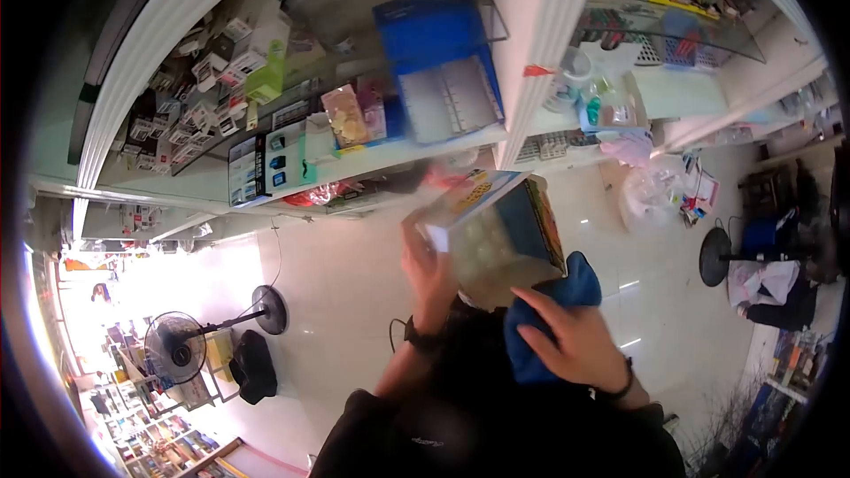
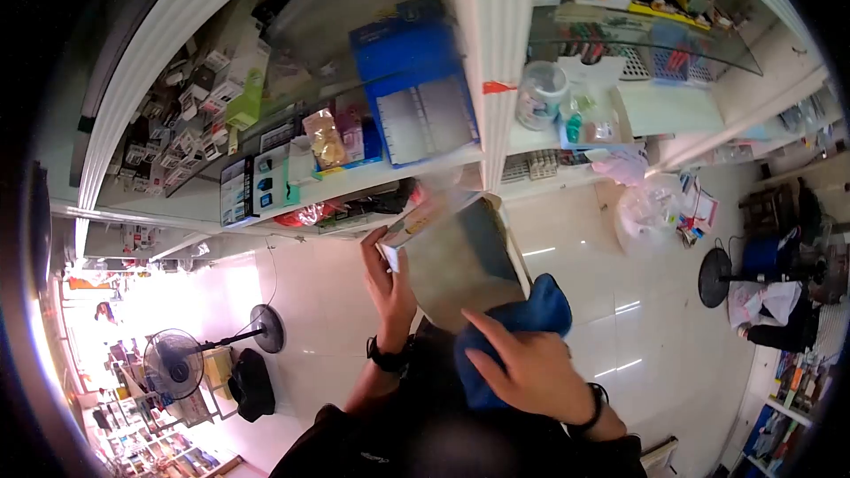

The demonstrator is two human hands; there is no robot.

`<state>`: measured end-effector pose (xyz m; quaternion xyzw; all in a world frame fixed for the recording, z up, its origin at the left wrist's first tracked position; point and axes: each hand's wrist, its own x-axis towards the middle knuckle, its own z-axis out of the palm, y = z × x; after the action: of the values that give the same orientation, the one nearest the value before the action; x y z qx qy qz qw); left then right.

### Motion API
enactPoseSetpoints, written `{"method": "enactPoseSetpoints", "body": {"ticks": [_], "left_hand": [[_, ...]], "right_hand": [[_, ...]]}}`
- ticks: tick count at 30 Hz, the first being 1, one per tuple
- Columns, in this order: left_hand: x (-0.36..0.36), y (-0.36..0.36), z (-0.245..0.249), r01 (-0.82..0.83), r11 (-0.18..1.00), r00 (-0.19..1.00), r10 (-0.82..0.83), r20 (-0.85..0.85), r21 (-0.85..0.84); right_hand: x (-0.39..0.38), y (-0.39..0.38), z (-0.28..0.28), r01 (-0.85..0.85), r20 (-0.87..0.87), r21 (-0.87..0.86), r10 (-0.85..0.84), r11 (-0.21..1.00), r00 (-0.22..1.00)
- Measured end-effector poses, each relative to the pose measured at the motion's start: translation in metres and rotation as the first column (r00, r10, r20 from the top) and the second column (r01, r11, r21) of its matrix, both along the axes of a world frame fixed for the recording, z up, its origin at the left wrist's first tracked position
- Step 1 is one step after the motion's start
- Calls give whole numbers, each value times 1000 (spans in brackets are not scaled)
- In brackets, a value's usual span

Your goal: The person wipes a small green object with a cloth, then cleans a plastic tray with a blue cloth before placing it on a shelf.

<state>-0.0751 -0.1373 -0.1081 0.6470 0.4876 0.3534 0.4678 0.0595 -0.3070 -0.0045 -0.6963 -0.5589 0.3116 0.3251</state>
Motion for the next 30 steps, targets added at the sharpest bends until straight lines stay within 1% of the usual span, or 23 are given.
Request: {"method": "enactPoseSetpoints", "body": {"ticks": [2, 3, 5, 7, 8, 9, 10, 12, 13, 15, 16, 18, 20, 21, 23, 24, 25, 26, 27, 28, 30], "left_hand": [[9, -9, -9, 57, 994, 994, -48, -97, 91], [20, -15, -8, 43, 985, 999, -40, -16, 167], [30, -23, -12, 55, 985, 997, -44, -70, 163], [36, -27, -10, 59, 988, 988, -38, -149, 142], [39, -28, -11, 37, 994, 992, -24, -124, 107], [42, -28, -13, 15, 997, 995, -8, -97, 73], [45, -28, -16, -9, 999, 997, 12, -70, 35], [47, -25, -37, -76, 992, 997, 78, -14, 105], [49, -24, -39, -111, 984, 994, 110, 17, 141], [51, -27, -38, -132, 985, 991, 131, 21, 111], [52, -28, -37, -142, 985, 990, 140, 24, 95], [52, -32, -41, -108, 988, 994, 105, 32, 108], [51, -36, -41, -56, 994, 998, 53, 30, 99], [50, -42, -37, -19, 997, 1000, 17, 25, 79], [53, -52, -35, 50, 996, 998, -53, 40, 70], [53, -55, -31, 88, 991, 996, -88, -5, 102], [53, -57, -24, 127, 983, 991, -121, -52, 132], [53, -58, -18, 168, 972, 983, -153, -97, 164], [54, -58, -14, 175, 973, 983, -162, -91, 154], [54, -55, -14, 188, 954, 980, -166, -109, 234], [48, -47, -15, 209, 898, 975, -163, -148, 388]], "right_hand": [[-17, -1, -23, 67, 198, -129, -40, 989, 979], [-18, -3, -32, 59, 223, -136, -28, 989, 974], [-17, -8, -43, 37, 269, -151, 5, 988, 963], [-17, -22, -30, -70, 270, -198, 123, 978, 955], [-17, -31, -19, -122, 271, -224, 182, 967, 945], [-14, -42, -7, -195, 285, -181, 241, 964, 928], [-7, -49, 4, -296, 210, -194, 335, 935, 919], [7, -55, 17, -370, 80, -203, 392, 907, 916], [11, -57, 15, -343, 88, -185, 363, 921, 928], [18, -58, 6, -285, 103, -149, 302, 947, 948], [21, -54, -4, -224, 101, -126, 237, 966, 966], [28, -42, -31, -95, 92, -83, 102, 992, 991], [37, -27, -45, -7, 178, -67, 19, 998, 984], [38, -17, -50, 65, 229, -66, -48, 996, 972], [37, -5, -71, 53, 324, -90, -21, 995, 946], [35, 0, -82, 50, 372, -101, -9, 994, 928], [31, 5, -90, 73, 407, -54, -45, 996, 912], [29, 8, -93, 66, 408, -98, -20, 993, 913], [27, 12, -94, 58, 407, -141, 4, 988, 914], [25, 16, -93, 50, 403, -184, 29, 982, 915], [22, 20, -87, 28, 387, -173, 42, 984, 921]]}}
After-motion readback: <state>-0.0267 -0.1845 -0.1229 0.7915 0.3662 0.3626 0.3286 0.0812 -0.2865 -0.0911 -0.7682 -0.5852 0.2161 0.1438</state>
